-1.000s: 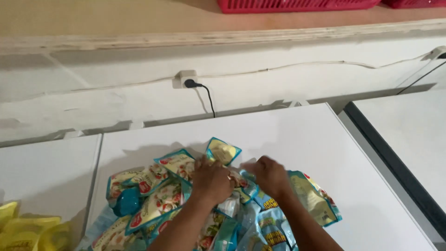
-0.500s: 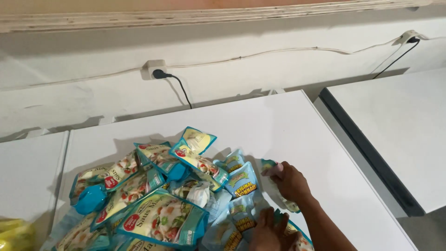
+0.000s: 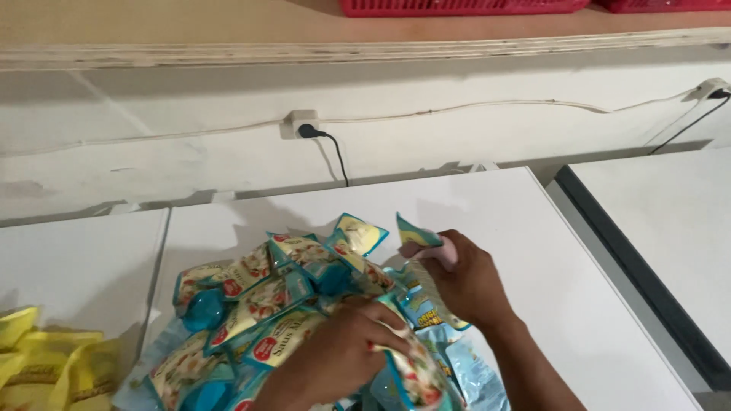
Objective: Wiping down individual sauce packets with a cloth and organizing them on shelves and in baskets.
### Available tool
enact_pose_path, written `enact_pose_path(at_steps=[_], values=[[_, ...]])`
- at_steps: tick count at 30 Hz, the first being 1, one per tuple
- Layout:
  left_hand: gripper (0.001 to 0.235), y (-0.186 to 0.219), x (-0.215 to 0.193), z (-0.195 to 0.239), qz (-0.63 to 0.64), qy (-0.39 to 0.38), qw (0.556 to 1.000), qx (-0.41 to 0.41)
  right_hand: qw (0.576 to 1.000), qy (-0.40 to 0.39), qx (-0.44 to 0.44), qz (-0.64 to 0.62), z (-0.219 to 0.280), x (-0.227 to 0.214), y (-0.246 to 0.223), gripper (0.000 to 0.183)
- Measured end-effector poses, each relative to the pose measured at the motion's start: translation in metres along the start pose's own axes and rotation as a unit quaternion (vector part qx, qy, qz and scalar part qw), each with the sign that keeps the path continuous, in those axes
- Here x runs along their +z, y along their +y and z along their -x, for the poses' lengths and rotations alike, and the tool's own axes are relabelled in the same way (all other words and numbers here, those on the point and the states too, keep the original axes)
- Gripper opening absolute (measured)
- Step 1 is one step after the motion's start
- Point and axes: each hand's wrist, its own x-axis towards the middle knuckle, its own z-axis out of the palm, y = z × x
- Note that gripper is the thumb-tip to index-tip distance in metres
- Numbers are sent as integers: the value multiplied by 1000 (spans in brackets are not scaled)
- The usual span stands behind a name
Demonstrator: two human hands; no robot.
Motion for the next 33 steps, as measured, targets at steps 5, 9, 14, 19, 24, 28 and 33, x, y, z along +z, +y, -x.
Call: enact_pose_path(at_steps=[5, 9, 14, 19, 24, 28, 33], values=[[36, -45, -93, 73, 180, 127, 950, -219, 951, -16, -236, 201, 6, 100, -30, 23], [31, -114, -108, 116, 371, 289, 880, -66, 907, -106, -339, 226, 18, 191, 7, 34], [24, -175, -101, 135, 472, 307, 826, 16, 948, -257, -128, 138, 30, 144, -62, 35], [22, -167, -84, 113, 471, 252, 844, 49, 959, -131, 165, -189, 38, 169, -99, 48], [54, -127, -67, 75, 633, 373, 676, -49, 811, -52, 302, -499, 39, 200, -120, 41], [49, -74, -105, 96, 601, 419, 662, -157, 788, -13, 282, -547, 39, 210, -127, 40], [60, -92, -109, 125, 566, 140, 771, -257, 857, 93, 137, -487, 31, 217, -128, 38]])
